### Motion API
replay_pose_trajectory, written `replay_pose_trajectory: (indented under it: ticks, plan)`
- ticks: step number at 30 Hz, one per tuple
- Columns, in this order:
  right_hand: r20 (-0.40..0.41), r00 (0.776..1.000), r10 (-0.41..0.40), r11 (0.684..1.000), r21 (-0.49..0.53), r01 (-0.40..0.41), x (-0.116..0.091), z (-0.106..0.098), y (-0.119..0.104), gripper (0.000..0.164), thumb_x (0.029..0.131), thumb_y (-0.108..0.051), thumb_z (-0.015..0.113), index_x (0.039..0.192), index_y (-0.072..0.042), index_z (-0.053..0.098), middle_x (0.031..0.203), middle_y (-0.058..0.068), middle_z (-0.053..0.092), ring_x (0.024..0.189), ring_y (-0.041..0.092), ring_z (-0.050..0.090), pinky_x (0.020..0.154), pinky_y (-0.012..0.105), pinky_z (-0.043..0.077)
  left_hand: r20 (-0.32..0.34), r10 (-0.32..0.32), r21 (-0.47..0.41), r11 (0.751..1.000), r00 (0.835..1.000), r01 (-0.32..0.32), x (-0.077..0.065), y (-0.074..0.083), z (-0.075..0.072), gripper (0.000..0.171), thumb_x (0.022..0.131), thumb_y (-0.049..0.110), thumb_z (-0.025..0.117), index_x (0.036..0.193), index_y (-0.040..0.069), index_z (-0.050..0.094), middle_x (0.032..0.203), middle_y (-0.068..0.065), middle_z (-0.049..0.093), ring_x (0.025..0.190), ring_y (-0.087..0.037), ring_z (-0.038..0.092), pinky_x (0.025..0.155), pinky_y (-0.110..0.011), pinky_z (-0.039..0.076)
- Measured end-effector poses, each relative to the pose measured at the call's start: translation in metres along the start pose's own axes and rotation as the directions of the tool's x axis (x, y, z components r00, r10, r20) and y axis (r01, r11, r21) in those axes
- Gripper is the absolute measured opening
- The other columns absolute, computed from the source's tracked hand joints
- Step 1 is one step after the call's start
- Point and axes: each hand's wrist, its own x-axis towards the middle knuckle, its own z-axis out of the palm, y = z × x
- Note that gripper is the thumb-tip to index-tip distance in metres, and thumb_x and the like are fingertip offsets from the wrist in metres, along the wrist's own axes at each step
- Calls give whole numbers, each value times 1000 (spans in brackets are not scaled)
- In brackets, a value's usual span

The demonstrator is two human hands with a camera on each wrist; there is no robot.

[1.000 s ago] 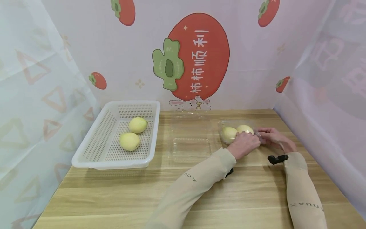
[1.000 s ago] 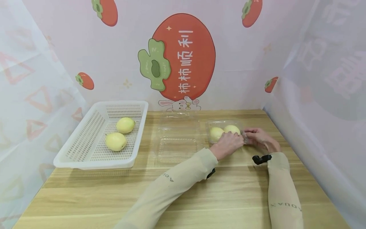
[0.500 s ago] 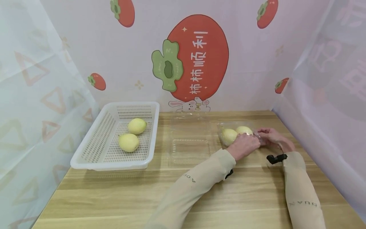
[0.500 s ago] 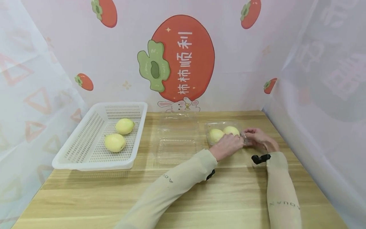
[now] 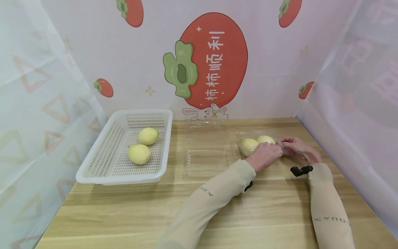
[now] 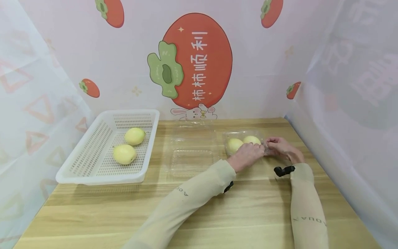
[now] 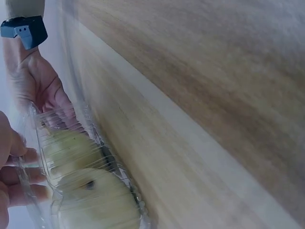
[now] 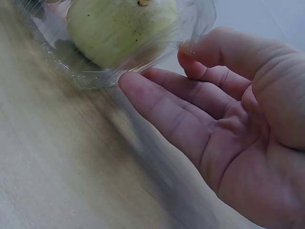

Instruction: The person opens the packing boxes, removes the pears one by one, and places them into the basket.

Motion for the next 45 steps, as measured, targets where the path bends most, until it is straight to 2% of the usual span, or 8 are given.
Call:
replay_pose_trajectory:
  ticks: [6,15,21,27,33,36,40,45]
  plan:
    - [14,1000,-28,1000,-2,28,-1,-1,1,14,101,-13,55,94,-22,64,84,-11,65,74,3,60,67,19,53,57,-28,-57,998,998,31,4,2,0,24,103,18,48,115,26,67,100,11,70,78,-1,62,61,-16,53]
    - [42,998,-53,999,12,53,-3,-1,3,15,101,-10,53,95,-20,63,89,-11,66,78,2,62,71,18,55,-1,-85,-2,996,996,85,8,8,3,23,102,16,46,114,20,66,92,12,69,70,1,61,53,-15,51]
    - [61,995,-79,996,40,77,-4,0,2,16,101,-8,53,95,-18,63,89,-10,67,80,2,64,72,18,56,-2,-107,-7,994,994,107,9,9,3,24,104,17,44,112,20,66,91,12,68,67,0,60,52,-15,51]
    - [91,988,-125,992,42,122,-5,-2,5,16,101,-7,52,97,-17,63,91,-10,66,82,2,64,73,18,56,-15,-90,45,995,996,90,8,10,2,28,104,13,41,116,20,65,90,13,68,63,2,58,50,-15,51]
    - [93,988,-125,991,54,120,-6,-5,9,14,101,-8,51,98,-15,62,93,-8,64,84,5,63,73,19,56,25,-30,19,999,999,30,5,10,-2,27,105,13,40,125,20,56,97,11,66,64,0,55,51,-14,50]
    - [93,989,-117,992,58,112,-6,-5,10,14,102,-9,51,98,-15,62,93,-8,65,84,5,64,74,20,57,-16,-30,55,998,999,30,3,12,-2,25,105,14,39,114,23,60,90,13,66,62,1,55,51,-14,50]
    - [80,990,-119,991,66,114,-5,-4,9,17,102,-8,50,96,-17,64,92,-9,66,83,4,64,72,19,56,-115,-52,115,991,992,65,2,14,0,28,105,17,39,101,28,64,80,17,65,61,3,56,52,-15,49]
    - [36,996,-87,996,39,86,-5,-4,11,17,101,-9,52,94,-18,64,90,-9,65,81,4,62,71,20,56,-146,-42,134,989,988,62,2,16,4,28,104,17,41,100,29,66,83,16,67,61,2,56,50,-16,49]
